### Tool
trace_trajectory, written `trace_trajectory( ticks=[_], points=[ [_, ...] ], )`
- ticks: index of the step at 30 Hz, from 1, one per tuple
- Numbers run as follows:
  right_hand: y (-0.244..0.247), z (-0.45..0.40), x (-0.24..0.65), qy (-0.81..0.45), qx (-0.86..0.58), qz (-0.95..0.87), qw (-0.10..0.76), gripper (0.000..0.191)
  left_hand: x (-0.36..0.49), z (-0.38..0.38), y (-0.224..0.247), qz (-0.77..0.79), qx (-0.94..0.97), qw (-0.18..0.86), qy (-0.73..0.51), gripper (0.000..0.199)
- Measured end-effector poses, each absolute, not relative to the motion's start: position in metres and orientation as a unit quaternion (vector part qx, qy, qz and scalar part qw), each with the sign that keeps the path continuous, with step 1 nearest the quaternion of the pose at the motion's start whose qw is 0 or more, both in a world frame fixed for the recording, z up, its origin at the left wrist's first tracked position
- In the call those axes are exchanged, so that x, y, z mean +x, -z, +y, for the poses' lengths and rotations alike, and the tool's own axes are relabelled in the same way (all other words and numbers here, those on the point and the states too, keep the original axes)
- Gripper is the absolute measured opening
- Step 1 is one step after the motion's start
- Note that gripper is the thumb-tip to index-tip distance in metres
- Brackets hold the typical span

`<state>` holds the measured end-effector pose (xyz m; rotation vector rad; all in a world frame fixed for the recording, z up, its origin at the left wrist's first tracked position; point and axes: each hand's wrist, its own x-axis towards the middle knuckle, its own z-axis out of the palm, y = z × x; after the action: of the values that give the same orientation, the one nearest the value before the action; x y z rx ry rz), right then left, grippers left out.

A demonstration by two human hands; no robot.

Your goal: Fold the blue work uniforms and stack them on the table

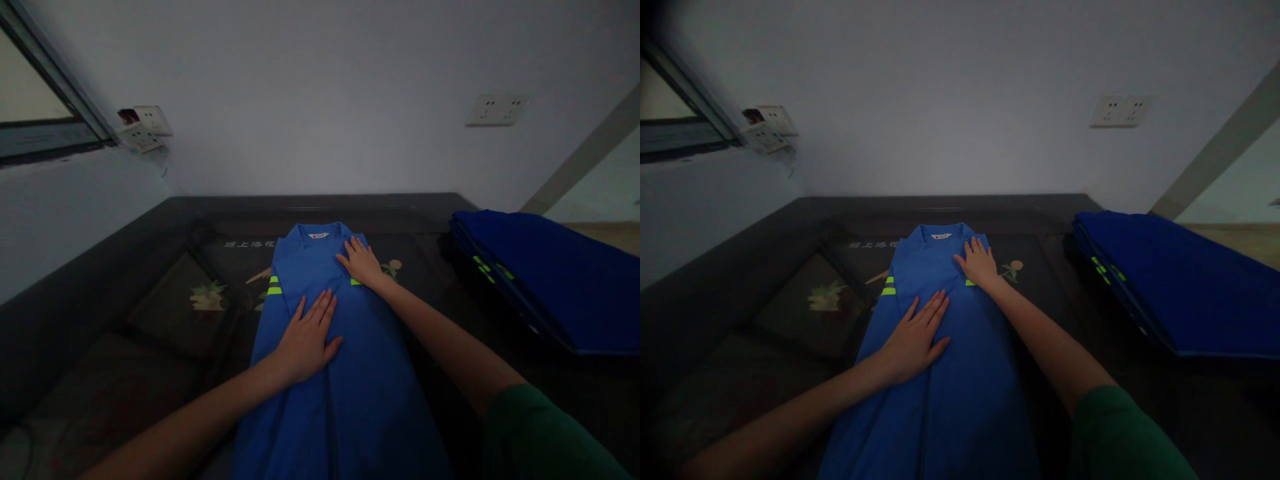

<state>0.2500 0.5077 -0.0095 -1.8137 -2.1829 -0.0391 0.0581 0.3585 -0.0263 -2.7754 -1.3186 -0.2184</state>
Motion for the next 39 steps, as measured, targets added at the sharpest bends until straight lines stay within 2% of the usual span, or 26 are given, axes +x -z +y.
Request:
trace_trajectory(
  ticks=[3,7,14,18,20,23,27,39],
  points=[
    [0.016,0.508,0.251,-0.017,-0.641,-0.758,0.121,0.073,0.057,0.360,0.027,-0.425,-0.902,0.024,0.073,0.068],
    [0.020,0.509,0.252,-0.004,-0.638,-0.757,0.144,0.072,0.057,0.360,0.027,-0.422,-0.903,0.018,0.078,0.069],
    [0.000,0.491,0.253,0.056,-0.563,-0.780,0.269,0.050,0.057,0.363,0.021,-0.429,-0.896,-0.039,0.104,0.069],
    [-0.010,0.449,0.249,0.030,-0.501,-0.798,0.335,0.046,0.049,0.365,0.012,-0.454,-0.878,-0.040,0.148,0.064],
    [-0.005,0.421,0.241,0.000,-0.469,-0.825,0.317,0.047,0.043,0.363,0.011,-0.456,-0.879,-0.029,0.140,0.064],
    [0.008,0.384,0.227,-0.032,-0.448,-0.861,0.240,0.049,0.038,0.357,0.017,-0.446,-0.886,-0.017,0.124,0.065],
    [0.022,0.366,0.214,-0.042,-0.456,-0.873,0.170,0.053,0.036,0.351,0.031,-0.454,-0.882,0.000,0.125,0.067],
    [0.034,0.367,0.209,0.015,-0.467,-0.873,0.143,0.056,0.037,0.348,0.039,-0.458,-0.880,0.036,0.120,0.060]
  ],
)
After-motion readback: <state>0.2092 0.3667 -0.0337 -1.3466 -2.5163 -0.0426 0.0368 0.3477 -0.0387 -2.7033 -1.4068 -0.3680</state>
